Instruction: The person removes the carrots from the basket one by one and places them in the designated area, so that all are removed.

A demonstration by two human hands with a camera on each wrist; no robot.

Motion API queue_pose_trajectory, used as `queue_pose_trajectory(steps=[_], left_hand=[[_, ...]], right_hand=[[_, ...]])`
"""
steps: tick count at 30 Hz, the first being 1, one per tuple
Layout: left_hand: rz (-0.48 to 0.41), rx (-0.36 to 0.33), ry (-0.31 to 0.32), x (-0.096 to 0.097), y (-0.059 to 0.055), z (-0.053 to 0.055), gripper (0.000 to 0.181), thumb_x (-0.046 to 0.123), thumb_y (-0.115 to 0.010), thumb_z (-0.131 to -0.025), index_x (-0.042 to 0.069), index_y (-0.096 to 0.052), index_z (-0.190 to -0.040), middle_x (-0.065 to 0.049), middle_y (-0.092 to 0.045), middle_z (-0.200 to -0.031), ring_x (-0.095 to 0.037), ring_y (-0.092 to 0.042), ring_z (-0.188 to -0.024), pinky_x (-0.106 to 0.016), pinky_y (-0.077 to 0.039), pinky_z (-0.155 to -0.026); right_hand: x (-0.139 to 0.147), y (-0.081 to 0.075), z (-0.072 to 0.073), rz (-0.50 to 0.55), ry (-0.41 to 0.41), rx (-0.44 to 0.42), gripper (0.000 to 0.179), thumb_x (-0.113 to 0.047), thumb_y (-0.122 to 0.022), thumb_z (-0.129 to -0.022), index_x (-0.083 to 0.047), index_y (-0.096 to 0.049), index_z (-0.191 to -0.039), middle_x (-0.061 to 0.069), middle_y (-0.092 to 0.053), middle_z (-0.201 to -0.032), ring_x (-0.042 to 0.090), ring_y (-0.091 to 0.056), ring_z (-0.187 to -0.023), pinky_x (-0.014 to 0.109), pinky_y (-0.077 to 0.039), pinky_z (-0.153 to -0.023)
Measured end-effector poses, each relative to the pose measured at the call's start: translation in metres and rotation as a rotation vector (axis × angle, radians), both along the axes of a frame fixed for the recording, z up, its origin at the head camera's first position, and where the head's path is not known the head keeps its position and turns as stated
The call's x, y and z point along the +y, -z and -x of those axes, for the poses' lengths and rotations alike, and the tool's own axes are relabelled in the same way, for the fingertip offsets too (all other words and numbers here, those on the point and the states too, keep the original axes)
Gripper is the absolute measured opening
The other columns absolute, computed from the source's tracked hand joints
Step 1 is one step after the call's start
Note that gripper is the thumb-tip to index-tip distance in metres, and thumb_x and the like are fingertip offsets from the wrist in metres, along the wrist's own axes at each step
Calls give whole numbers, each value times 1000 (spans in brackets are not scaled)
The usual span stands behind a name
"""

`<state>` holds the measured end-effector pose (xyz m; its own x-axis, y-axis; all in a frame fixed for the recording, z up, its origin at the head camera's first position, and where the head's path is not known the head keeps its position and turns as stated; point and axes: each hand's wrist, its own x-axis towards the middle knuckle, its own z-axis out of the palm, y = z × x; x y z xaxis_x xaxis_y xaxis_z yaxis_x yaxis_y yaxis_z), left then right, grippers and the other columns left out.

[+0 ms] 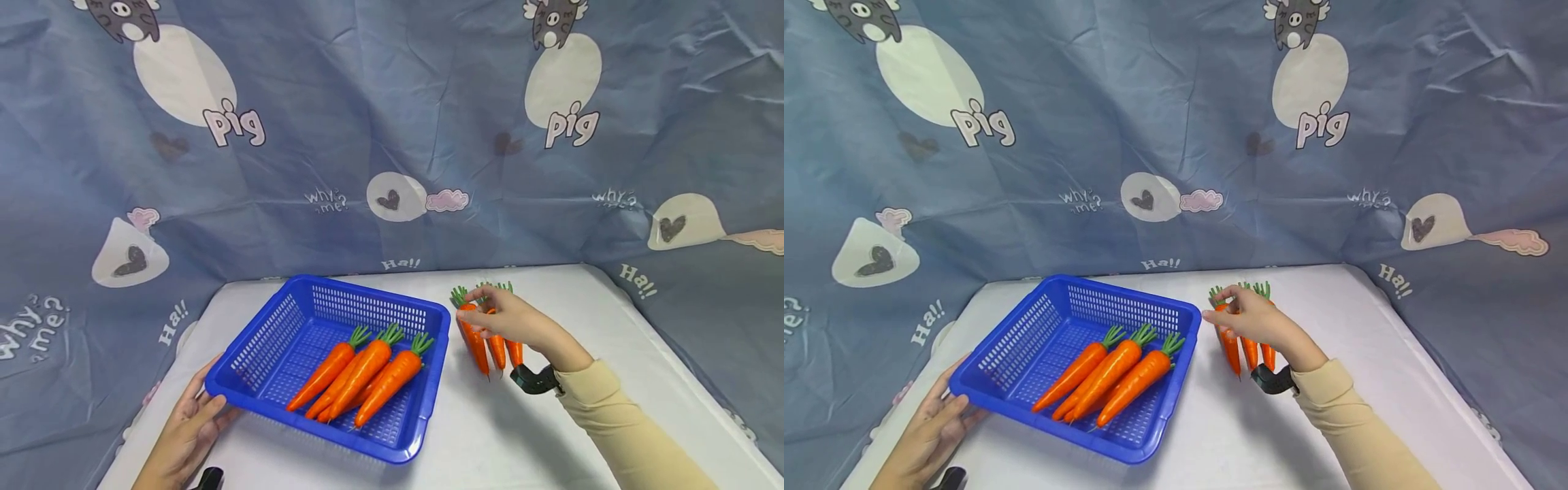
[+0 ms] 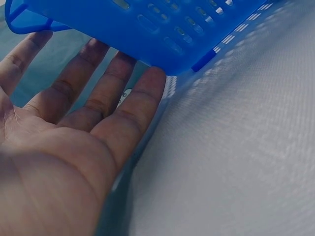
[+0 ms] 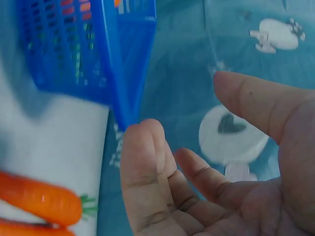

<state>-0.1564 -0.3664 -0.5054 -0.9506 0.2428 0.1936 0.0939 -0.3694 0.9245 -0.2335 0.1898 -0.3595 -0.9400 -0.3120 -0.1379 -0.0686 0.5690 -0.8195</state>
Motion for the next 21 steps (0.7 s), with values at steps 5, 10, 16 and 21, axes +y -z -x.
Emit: queue_pose_trajectory(steps=[5,10,16,21], left_hand=[[-15,16,3,1,-1,0,66,-10,-38,-111,30,-41,-164,7,-65,-149,-10,-68,-131,-31,-62,-104],[-15,13,-3,0,-2,0,66,-10,-38,-111,30,-41,-164,7,-65,-149,-10,-68,-131,-31,-62,-103],[-9,-11,-24,0,-2,-1,65,-8,-39,-112,32,-42,-163,9,-66,-148,-9,-69,-130,-30,-62,-103],[-21,23,0,2,-1,-1,65,-9,-37,-111,28,-40,-165,8,-65,-150,-9,-67,-132,-30,-61,-104]], right_hand=[[-19,-4,-5,7,-44,25,55,-37,-74,-103,0,-59,-140,19,-70,-110,18,-72,-84,35,-67,-79],[-38,-4,-6,15,-92,-5,55,-36,-74,-103,1,-58,-141,14,-71,-102,17,-74,-82,36,-68,-78],[-58,-3,-6,41,-133,-56,53,-33,-75,-102,2,-57,-137,12,-74,-92,18,-75,-77,36,-69,-78],[-72,1,-8,46,-171,-109,50,-32,-77,-101,-1,-56,-135,10,-75,-84,18,-76,-75,36,-69,-76]])
